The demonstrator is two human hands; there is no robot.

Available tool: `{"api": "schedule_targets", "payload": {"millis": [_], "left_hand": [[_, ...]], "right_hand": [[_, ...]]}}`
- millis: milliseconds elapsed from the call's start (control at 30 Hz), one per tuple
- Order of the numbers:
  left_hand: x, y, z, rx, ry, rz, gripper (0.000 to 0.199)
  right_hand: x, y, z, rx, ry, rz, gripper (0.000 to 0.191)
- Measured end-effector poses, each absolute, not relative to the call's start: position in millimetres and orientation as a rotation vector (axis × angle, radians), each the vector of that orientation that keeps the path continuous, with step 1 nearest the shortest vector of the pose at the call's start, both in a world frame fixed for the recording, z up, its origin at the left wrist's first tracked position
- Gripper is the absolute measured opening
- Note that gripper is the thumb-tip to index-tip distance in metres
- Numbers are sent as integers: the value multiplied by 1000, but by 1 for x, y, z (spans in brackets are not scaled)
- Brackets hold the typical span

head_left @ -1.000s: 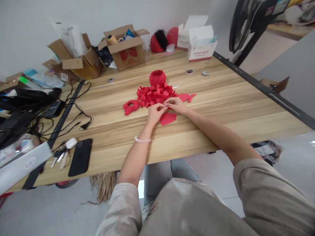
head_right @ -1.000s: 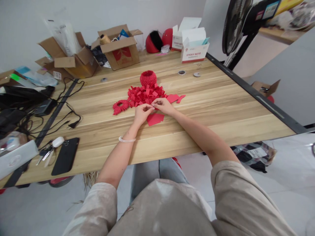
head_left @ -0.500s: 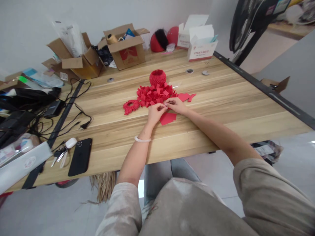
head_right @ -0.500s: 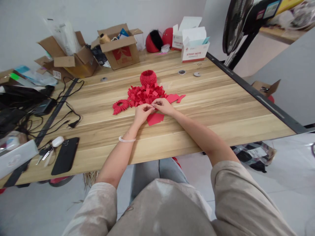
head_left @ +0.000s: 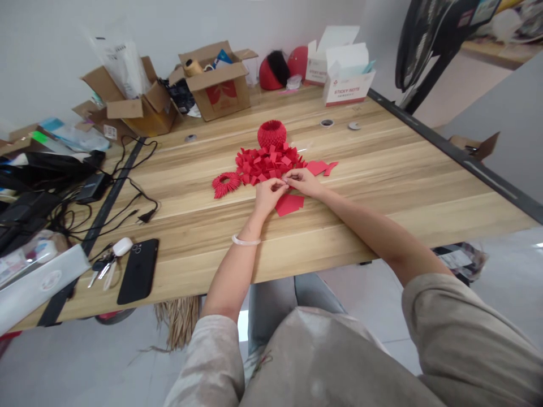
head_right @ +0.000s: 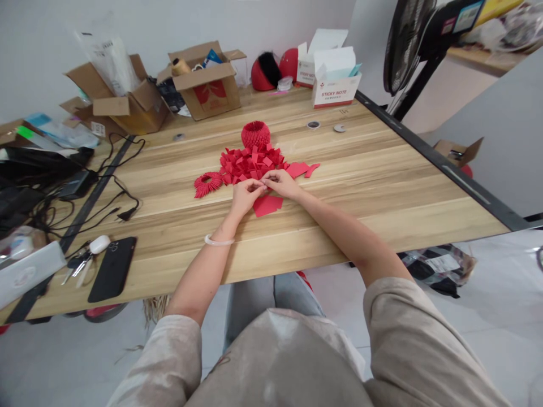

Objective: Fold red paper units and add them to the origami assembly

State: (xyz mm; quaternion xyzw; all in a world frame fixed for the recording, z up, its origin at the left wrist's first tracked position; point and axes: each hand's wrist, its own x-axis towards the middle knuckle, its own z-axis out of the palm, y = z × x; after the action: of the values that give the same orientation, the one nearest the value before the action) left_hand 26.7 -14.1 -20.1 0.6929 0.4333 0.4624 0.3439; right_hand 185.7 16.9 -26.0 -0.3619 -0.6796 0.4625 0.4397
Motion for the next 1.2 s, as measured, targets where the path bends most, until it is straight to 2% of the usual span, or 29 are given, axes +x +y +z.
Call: {"api": "schedule_targets", "payload": {"millis": [467, 800, 1200], "left_hand": [[27, -17, -17, 1819, 1125, 1198, 12], [25, -16, -18, 1907, 1164, 1105, 27], [26, -17, -15, 1922, 1194, 1141, 27]], "right_hand": [[185, 16, -24, -903, -1695, 1146, 17], [186, 16, -23, -929, -1706, 1126, 20], [186, 15, -21, -925, -1706, 1091, 27]]}}
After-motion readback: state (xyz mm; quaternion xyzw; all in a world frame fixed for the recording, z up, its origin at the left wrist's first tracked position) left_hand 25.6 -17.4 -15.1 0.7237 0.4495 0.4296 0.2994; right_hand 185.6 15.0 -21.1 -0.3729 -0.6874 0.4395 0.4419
